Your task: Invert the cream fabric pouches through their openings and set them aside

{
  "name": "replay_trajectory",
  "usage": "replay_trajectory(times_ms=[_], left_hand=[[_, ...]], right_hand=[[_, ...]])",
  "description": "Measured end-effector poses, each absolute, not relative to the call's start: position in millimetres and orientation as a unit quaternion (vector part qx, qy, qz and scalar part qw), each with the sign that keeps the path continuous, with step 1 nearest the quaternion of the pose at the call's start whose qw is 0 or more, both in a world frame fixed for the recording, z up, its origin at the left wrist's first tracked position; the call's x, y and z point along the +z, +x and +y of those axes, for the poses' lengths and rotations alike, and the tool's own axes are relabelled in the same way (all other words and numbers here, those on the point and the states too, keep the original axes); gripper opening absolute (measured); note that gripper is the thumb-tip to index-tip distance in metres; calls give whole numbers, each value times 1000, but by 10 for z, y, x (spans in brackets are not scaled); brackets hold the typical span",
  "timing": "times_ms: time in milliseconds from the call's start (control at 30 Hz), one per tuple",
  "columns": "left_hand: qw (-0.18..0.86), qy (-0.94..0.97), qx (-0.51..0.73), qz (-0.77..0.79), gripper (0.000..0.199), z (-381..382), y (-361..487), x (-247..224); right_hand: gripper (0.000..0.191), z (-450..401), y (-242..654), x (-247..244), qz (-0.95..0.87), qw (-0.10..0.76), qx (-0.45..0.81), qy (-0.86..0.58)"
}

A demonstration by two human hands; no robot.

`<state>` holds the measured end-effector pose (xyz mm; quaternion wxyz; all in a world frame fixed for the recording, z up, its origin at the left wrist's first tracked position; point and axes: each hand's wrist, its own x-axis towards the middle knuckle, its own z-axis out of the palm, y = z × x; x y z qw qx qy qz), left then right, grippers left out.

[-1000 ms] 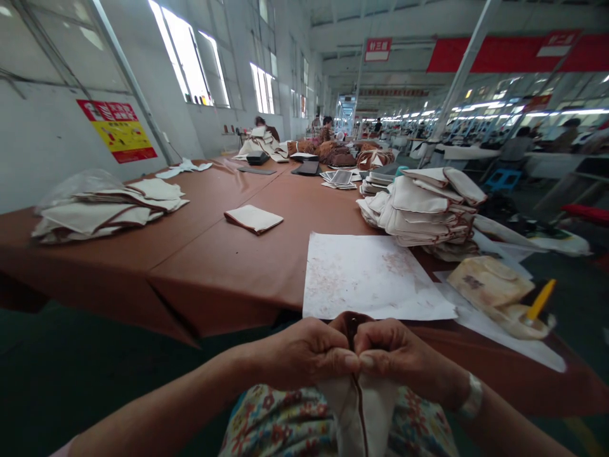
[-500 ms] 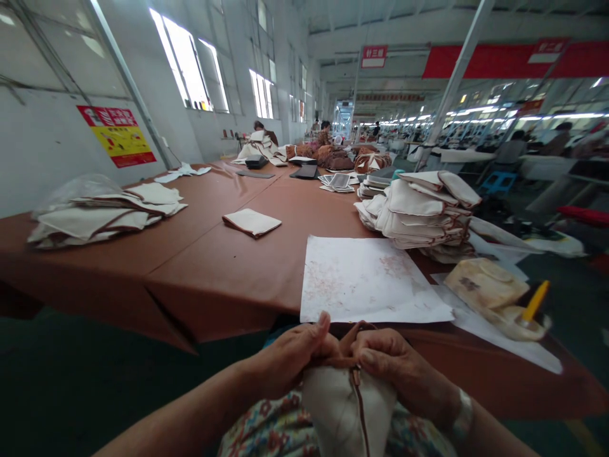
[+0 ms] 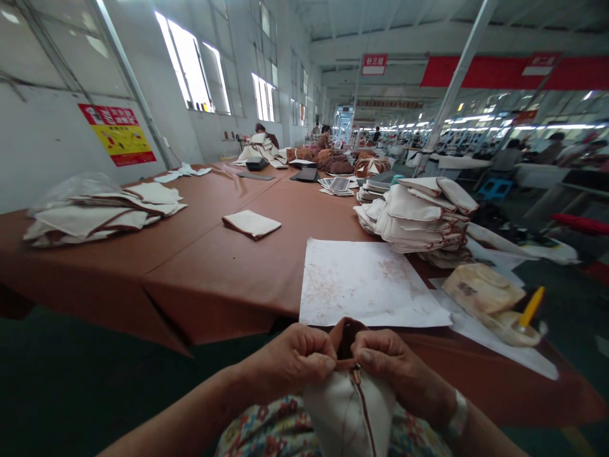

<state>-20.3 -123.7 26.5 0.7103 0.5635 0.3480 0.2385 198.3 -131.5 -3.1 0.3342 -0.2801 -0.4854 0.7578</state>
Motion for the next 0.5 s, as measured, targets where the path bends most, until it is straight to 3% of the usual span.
replay_trajectory(times_ms=[200,367,500], left_hand=[[625,607,304,386,26,-1345,-180,236],[620,623,340,335,36,-1379,-291,296],[471,716,380,347,30,-1370,-261,334]], right_hand=[[36,-1203,2032,83,-572,328,688,-302],[48,-1123,2267,267,-582,396,549,-451],[60,-1285,2181,384,-624,299,605,-392]])
